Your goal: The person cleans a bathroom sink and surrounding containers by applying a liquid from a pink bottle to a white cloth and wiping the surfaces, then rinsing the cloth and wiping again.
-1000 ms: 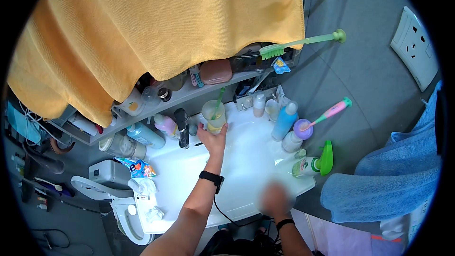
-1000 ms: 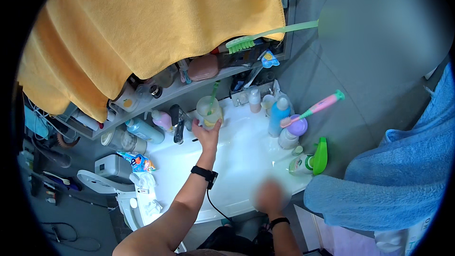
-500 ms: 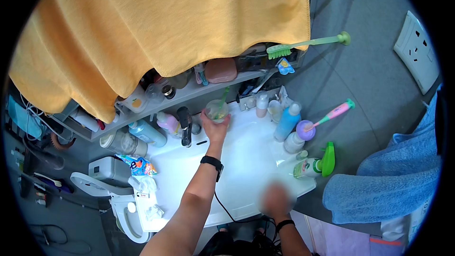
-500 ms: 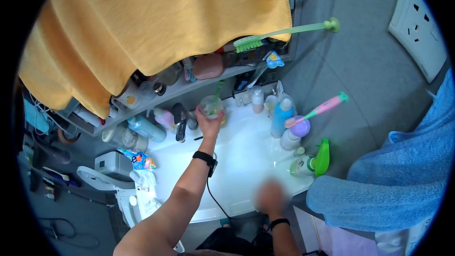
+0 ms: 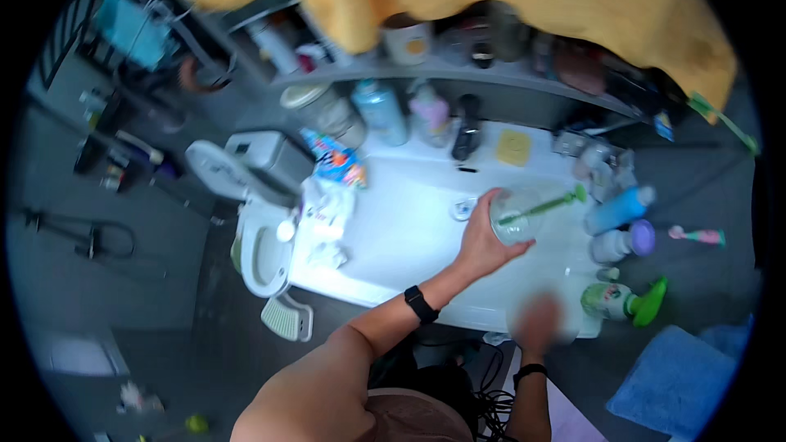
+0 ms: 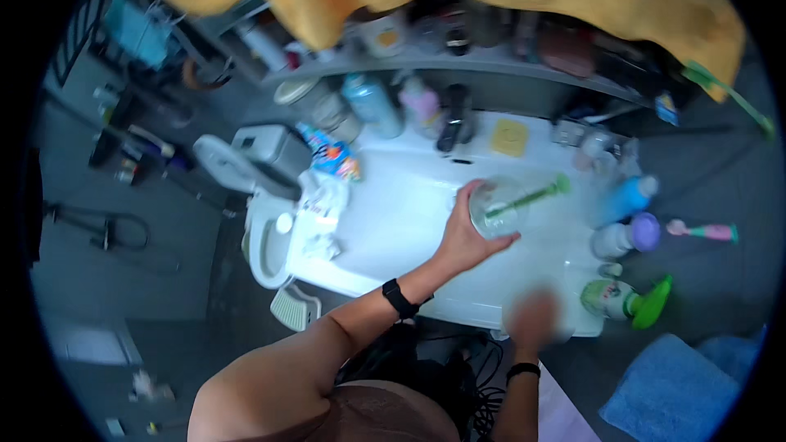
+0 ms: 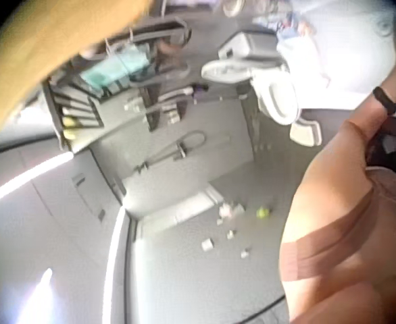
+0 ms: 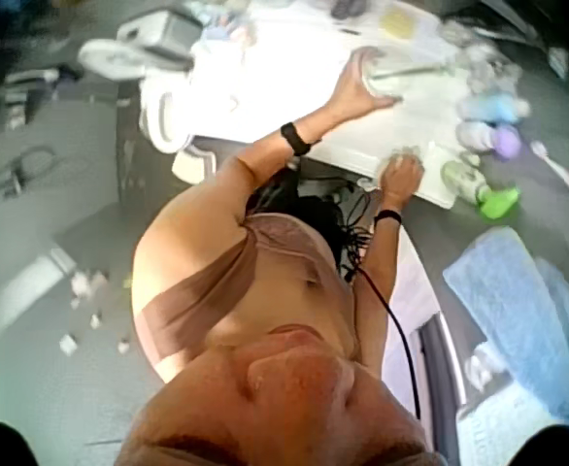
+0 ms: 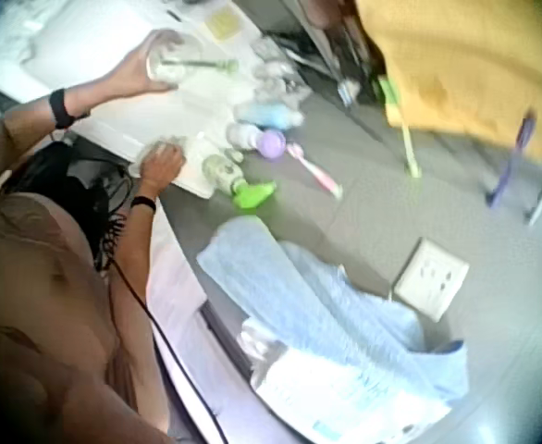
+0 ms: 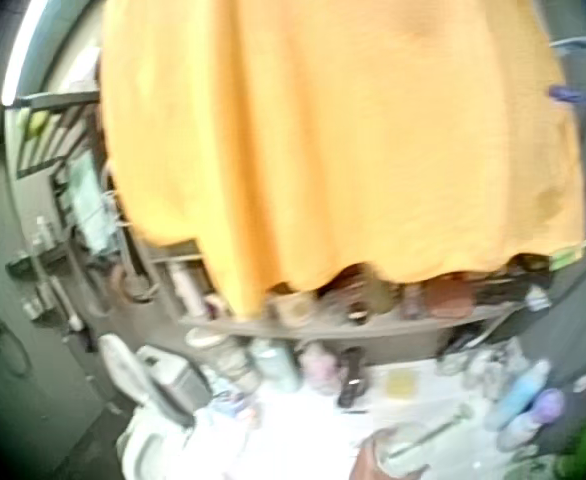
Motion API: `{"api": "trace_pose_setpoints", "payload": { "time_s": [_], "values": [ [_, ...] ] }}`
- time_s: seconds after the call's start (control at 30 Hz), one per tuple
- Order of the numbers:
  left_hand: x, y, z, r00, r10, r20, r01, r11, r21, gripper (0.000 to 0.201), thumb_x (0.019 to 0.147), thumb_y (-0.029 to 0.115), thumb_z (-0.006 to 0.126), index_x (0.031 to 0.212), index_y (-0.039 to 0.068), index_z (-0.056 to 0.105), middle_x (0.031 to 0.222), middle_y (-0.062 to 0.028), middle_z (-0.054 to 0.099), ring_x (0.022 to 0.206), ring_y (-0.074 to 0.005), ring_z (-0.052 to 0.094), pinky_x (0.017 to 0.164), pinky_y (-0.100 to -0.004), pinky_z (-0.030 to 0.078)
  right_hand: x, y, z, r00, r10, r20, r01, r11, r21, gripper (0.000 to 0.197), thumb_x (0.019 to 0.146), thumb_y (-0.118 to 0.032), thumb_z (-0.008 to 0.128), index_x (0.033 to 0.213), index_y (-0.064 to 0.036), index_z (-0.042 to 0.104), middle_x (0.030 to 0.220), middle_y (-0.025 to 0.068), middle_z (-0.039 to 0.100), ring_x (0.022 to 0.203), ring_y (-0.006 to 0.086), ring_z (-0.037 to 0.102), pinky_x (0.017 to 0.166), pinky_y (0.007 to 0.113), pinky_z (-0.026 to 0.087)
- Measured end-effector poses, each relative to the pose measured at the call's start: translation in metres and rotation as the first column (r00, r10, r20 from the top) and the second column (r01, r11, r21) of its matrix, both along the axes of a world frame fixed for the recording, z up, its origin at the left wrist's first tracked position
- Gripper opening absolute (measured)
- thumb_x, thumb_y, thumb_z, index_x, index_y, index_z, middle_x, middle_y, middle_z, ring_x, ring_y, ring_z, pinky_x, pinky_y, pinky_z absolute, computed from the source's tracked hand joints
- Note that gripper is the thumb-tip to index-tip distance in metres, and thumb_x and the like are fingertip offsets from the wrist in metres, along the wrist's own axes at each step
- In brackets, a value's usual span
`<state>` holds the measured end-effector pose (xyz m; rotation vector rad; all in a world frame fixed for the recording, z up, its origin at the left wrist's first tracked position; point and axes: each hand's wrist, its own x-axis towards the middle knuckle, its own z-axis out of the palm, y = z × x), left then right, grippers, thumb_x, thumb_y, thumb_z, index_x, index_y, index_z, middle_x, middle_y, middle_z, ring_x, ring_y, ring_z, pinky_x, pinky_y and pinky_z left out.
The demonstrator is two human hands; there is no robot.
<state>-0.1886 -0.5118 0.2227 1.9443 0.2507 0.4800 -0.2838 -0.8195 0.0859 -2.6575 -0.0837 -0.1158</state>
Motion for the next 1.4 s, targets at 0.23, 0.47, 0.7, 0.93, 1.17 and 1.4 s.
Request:
{"api": "trace_pose_setpoints", "payload": {
  "time_s": [0.23,0.47,0.7,0.93,1.17,1.4],
  "values": [
    [-0.256,0.229,0.033,0.974,0.214,-0.079,-0.214,0.977,0.017,0.131,0.088,0.033,0.124,0.189,0.000,0.048,0.175,-0.0241,0.072,0.164,-0.0414,0.074,0.139,-0.0529,0.062,-0.106,0.149,0.050,0.999,0.011,0.034,-0.016,0.991,0.134,0.031,0.123,-0.034,0.079,0.135,-0.0071,0.087,0.140,0.0192,0.085,0.135,0.0417,0.080,0.122,0.061,0.061],
    [-0.431,0.448,0.070,0.793,0.609,-0.015,-0.595,0.780,0.192,0.123,0.088,0.028,0.124,0.184,0.001,0.051,0.170,-0.0226,0.073,0.156,-0.0388,0.075,0.135,-0.0528,0.063,-0.187,0.212,0.116,1.000,0.006,0.010,-0.007,0.993,0.115,0.031,0.124,-0.034,0.079,0.137,-0.0068,0.087,0.142,0.0194,0.085,0.136,0.0416,0.079,0.123,0.060,0.061],
    [-0.486,0.564,0.049,0.681,0.724,-0.106,-0.673,0.677,0.299,0.114,0.092,0.026,0.120,0.181,0.000,0.055,0.169,-0.0237,0.073,0.155,-0.0410,0.075,0.134,-0.0545,0.062,-0.200,0.250,0.135,1.000,0.027,-0.010,-0.026,0.994,0.109,0.032,0.124,-0.034,0.079,0.139,-0.0065,0.086,0.144,0.0197,0.085,0.137,0.0415,0.079,0.124,0.060,0.061],
    [-0.481,0.597,0.021,0.658,0.738,-0.148,-0.676,0.667,0.314,0.104,0.096,0.024,0.117,0.179,-0.001,0.058,0.168,-0.0248,0.074,0.154,-0.0433,0.074,0.134,-0.0561,0.061,-0.198,0.277,0.137,1.000,0.028,-0.013,-0.026,0.995,0.096,0.033,0.125,-0.034,0.079,0.142,-0.0061,0.085,0.145,0.0199,0.084,0.138,0.0415,0.079,0.125,0.059,0.061],
    [-0.451,0.605,0.007,0.657,0.737,-0.159,-0.652,0.662,0.371,0.095,0.100,0.022,0.113,0.176,-0.002,0.062,0.167,-0.0259,0.074,0.153,-0.0456,0.074,0.133,-0.0578,0.060,-0.184,0.283,0.141,1.000,-0.005,-0.013,0.007,0.994,0.108,0.034,0.126,-0.035,0.079,0.144,-0.0058,0.085,0.147,0.0201,0.084,0.139,0.0414,0.079,0.125,0.059,0.061],
    [-0.412,0.559,-0.019,0.593,0.786,-0.175,-0.670,0.602,0.434,0.085,0.105,0.020,0.109,0.174,-0.002,0.065,0.166,-0.0270,0.075,0.152,-0.0479,0.074,0.133,-0.0594,0.059,-0.123,0.234,0.146,1.000,-0.023,-0.011,0.024,0.995,0.092,0.036,0.127,-0.035,0.078,0.146,-0.0055,0.084,0.149,0.0203,0.084,0.140,0.0413,0.079,0.126,0.058,0.061]
  ]
}}
